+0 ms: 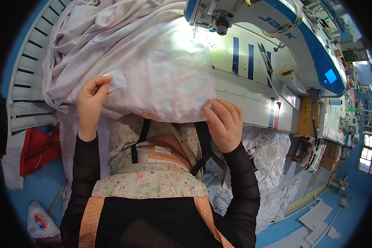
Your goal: Use a sewing machine to stitch the edges of large white fabric pieces to assemble pillowcases.
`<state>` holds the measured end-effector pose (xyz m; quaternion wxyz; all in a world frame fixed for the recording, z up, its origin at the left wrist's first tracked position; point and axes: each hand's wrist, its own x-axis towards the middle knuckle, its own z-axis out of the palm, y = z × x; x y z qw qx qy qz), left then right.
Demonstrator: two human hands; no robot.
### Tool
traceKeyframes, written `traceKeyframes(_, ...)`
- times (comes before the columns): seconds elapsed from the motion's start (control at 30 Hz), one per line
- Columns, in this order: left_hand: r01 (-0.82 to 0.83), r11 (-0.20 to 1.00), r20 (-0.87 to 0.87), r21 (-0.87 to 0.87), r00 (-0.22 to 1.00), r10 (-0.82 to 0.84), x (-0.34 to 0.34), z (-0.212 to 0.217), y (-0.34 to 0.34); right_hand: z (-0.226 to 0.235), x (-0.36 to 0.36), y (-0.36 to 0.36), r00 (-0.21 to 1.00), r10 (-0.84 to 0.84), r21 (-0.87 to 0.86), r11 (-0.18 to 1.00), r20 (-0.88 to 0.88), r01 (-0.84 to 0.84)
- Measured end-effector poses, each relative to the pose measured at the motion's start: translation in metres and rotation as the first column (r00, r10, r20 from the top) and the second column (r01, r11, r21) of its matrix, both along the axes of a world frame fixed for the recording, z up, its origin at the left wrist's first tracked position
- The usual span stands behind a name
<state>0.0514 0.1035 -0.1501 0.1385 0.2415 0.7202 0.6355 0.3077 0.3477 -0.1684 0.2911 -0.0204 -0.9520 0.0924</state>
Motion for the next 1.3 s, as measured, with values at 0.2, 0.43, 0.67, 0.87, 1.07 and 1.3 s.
traceKeyframes(0.2,-0.069,0.974,-0.103,-0.215,0.993,0.048,-0.050,-0.010,-0.002,0.007,-0.004,0.007,0.999,0.040,-0.140,0.989,-0.002,-0.040)
traceKeyframes(0.43,0.054,0.963,-0.158,-0.263,0.983,-0.098,-0.169,-0.019,0.008,0.026,-0.031,-0.012,0.953,0.301,-0.048,0.953,0.026,-0.299)
traceKeyframes(0.67,0.148,0.902,-0.259,-0.405,0.928,-0.269,-0.178,0.016,0.061,0.017,-0.039,-0.020,0.960,0.279,-0.164,0.946,-0.016,-0.278)
traceKeyframes(0.87,0.557,0.819,-0.045,-0.135,0.823,-0.567,-0.036,0.053,0.143,0.017,-0.036,-0.021,0.970,0.241,-0.208,0.947,-0.042,-0.244)
traceKeyframes(1.07,0.462,0.830,-0.030,-0.312,0.869,-0.495,-0.044,0.009,0.189,0.013,-0.040,-0.021,0.970,0.236,-0.243,0.939,-0.061,-0.244)
traceKeyframes(1.3,0.384,0.839,-0.214,-0.385,0.847,-0.486,-0.046,-0.002,0.201,0.010,-0.038,-0.017,0.967,0.247,-0.232,0.939,-0.056,-0.254)
